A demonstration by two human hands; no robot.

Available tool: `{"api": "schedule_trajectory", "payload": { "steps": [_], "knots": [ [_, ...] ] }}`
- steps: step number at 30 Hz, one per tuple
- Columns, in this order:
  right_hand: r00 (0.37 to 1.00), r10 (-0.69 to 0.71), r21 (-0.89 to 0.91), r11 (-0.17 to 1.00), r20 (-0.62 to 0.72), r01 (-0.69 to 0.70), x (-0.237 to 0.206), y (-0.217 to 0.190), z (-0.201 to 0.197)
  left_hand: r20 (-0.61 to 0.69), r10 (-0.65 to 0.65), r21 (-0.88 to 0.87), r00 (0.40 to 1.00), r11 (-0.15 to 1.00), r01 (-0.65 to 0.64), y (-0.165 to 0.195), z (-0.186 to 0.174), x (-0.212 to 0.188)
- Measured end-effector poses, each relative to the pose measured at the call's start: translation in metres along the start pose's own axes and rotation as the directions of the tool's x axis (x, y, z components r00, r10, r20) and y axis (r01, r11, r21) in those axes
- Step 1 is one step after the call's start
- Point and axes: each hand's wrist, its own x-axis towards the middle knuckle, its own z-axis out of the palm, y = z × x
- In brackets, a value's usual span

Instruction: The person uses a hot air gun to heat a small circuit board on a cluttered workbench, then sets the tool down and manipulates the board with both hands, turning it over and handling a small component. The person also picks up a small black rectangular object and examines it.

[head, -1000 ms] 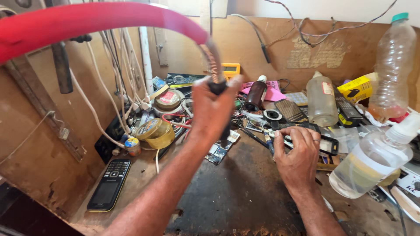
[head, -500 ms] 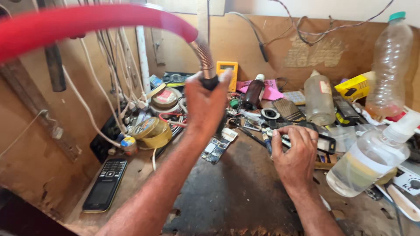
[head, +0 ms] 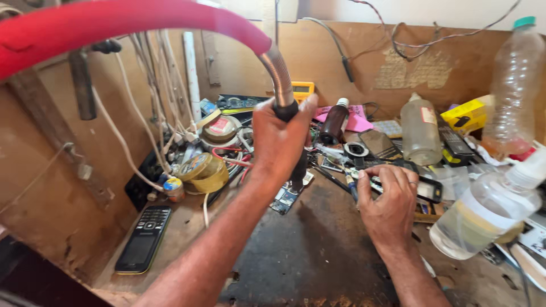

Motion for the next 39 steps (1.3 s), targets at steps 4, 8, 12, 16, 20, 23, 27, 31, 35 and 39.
{"api": "schedule_trajectory", "payload": {
  "steps": [4,8,12,16,20,23,27,31,35,39],
  "knots": [
    [1.000,-0.005,-0.007,1.000,-0.010,0.005,0.001,0.000,0.000,-0.117,0.096,0.028,0.988,0.995,-0.094,-0.001,-0.006,0.006],
    [1.000,-0.019,0.014,1.000,-0.014,0.019,0.000,-0.001,0.001,-0.097,0.066,0.052,0.993,0.997,-0.061,0.002,-0.008,0.003],
    [0.999,-0.015,0.017,1.000,-0.032,0.015,-0.001,0.000,0.001,-0.022,0.042,0.089,0.999,0.995,-0.040,0.006,-0.009,0.002],
    [1.000,-0.021,0.025,0.999,-0.022,0.022,0.000,0.001,0.001,-0.066,0.069,-0.014,0.995,0.997,-0.070,0.007,-0.008,0.002],
    [0.999,-0.019,0.000,1.000,-0.026,0.019,0.001,0.000,0.001,-0.001,0.069,-0.009,0.998,0.998,-0.069,0.004,-0.006,0.003],
    [1.000,-0.021,0.000,1.000,-0.020,0.021,0.001,-0.001,0.001,-0.062,0.109,-0.032,0.992,0.993,-0.112,0.001,-0.004,0.007],
    [0.999,-0.027,0.014,1.000,-0.018,0.028,0.001,0.000,0.001,0.033,0.004,-0.017,0.999,1.000,-0.003,-0.002,-0.005,0.011],
    [0.999,-0.030,0.015,0.999,-0.024,0.031,0.000,0.002,0.002,-0.122,0.054,0.036,0.991,0.998,-0.050,-0.003,-0.008,0.009],
    [0.999,-0.022,0.017,1.000,-0.025,0.023,-0.002,0.003,0.002,-0.097,0.019,0.037,0.995,0.999,-0.016,0.001,-0.010,0.004],
    [1.000,-0.020,0.007,1.000,-0.024,0.020,0.000,0.002,0.002,-0.068,0.097,0.148,0.993,0.985,-0.086,0.006,-0.008,0.002]
  ]
}}
